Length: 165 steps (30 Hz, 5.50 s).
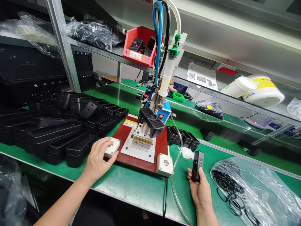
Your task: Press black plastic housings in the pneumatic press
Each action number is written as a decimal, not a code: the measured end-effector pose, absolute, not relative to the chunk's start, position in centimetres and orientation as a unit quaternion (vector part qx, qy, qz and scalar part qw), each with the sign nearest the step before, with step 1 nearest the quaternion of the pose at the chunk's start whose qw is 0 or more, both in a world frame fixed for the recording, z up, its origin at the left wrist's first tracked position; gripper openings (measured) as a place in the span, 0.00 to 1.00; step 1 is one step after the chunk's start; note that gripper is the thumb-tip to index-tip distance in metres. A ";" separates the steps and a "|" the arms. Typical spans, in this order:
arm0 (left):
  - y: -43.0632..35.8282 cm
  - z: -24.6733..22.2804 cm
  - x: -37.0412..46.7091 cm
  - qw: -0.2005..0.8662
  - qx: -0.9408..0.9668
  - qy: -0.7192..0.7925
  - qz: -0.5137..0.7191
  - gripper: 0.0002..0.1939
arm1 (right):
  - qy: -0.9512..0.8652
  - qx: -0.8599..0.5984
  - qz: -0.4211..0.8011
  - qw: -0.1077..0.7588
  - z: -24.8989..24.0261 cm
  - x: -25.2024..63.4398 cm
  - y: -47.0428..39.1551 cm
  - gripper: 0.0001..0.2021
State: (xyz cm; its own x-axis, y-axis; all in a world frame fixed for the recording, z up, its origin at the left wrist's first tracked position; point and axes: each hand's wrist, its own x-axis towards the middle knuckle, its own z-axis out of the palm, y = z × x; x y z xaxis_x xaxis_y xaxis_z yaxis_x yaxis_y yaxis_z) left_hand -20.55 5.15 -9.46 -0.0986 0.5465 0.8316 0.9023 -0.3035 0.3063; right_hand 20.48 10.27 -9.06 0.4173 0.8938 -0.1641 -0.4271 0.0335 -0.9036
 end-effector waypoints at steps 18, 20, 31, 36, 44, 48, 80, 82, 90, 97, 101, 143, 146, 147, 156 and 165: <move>5.1 -9.3 -20.5 0.174 -0.646 -0.560 -0.489 0.19 | -0.351 -0.551 0.435 0.620 -9.2 19.7 10.2 0.26; 5.1 -9.3 -20.5 0.173 -0.645 -0.561 -0.489 0.19 | -0.355 -0.553 0.432 0.618 -9.3 19.8 10.2 0.26; 5.1 -9.3 -20.5 0.172 -0.647 -0.560 -0.488 0.19 | -0.351 -0.560 0.433 0.613 -9.2 19.6 10.2 0.29; 5.1 -9.4 -20.5 0.167 -0.644 -0.563 -0.490 0.19 | -0.350 -0.565 0.430 0.611 -9.2 19.6 10.2 0.29; 5.0 -9.4 -20.5 0.171 -0.646 -0.561 -0.489 0.19 | -0.360 -0.570 0.420 0.607 -9.5 19.7 10.1 0.29; 5.1 -9.3 -20.5 0.173 -0.648 -0.559 -0.488 0.19 | -0.375 -0.582 0.408 0.595 -9.9 19.8 10.2 0.31; 5.0 -9.2 -20.6 0.169 -0.650 -0.558 -0.488 0.19 | -0.457 -0.636 0.338 0.521 -10.6 20.4 10.3 0.33; 5.0 -9.3 -20.6 0.169 -0.649 -0.558 -0.489 0.19 | -0.458 -0.637 0.335 0.521 -10.4 20.3 10.3 0.33; 4.9 -9.2 -20.5 0.167 -0.648 -0.558 -0.491 0.19 | -0.459 -0.644 0.332 0.514 -9.8 19.6 10.2 0.33; 5.0 -9.1 -20.5 0.171 -0.648 -0.559 -0.488 0.19 | -0.468 -0.650 0.327 0.501 -9.7 19.7 10.0 0.33; 5.1 -9.2 -20.5 0.168 -0.647 -0.561 -0.489 0.19 | -0.468 -0.653 0.318 0.504 -9.8 19.7 10.1 0.33; 12.4 6.5 -16.7 -0.041 -0.688 -0.411 -0.596 0.33 | -0.838 -0.220 0.032 0.499 7.3 4.1 15.0 0.20; 14.7 7.9 -17.1 -0.068 -0.669 -0.424 -0.607 0.30 | -0.828 -0.228 0.056 0.509 8.8 3.2 17.2 0.17; 15.1 8.1 -17.1 -0.077 -0.665 -0.430 -0.606 0.28 | -0.828 -0.230 0.067 0.507 9.0 3.1 17.6 0.16; 15.2 6.6 -15.0 -0.162 -0.609 -0.420 -0.653 0.18 | -0.833 -0.241 0.144 0.477 7.9 3.9 19.3 0.20; 15.8 6.3 -14.3 -0.145 -0.585 -0.419 -0.680 0.14 | -0.779 -0.263 0.116 0.557 7.3 2.4 18.6 0.16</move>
State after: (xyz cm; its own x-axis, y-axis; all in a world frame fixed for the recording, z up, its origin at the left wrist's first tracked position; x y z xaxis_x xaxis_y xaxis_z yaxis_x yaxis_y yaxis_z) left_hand -14.26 15.76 6.33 -0.2746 0.6862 0.6736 0.2926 -0.6077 0.7383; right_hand 2.44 18.60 7.29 -0.2398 0.5390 0.8075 0.2813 0.8346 -0.4736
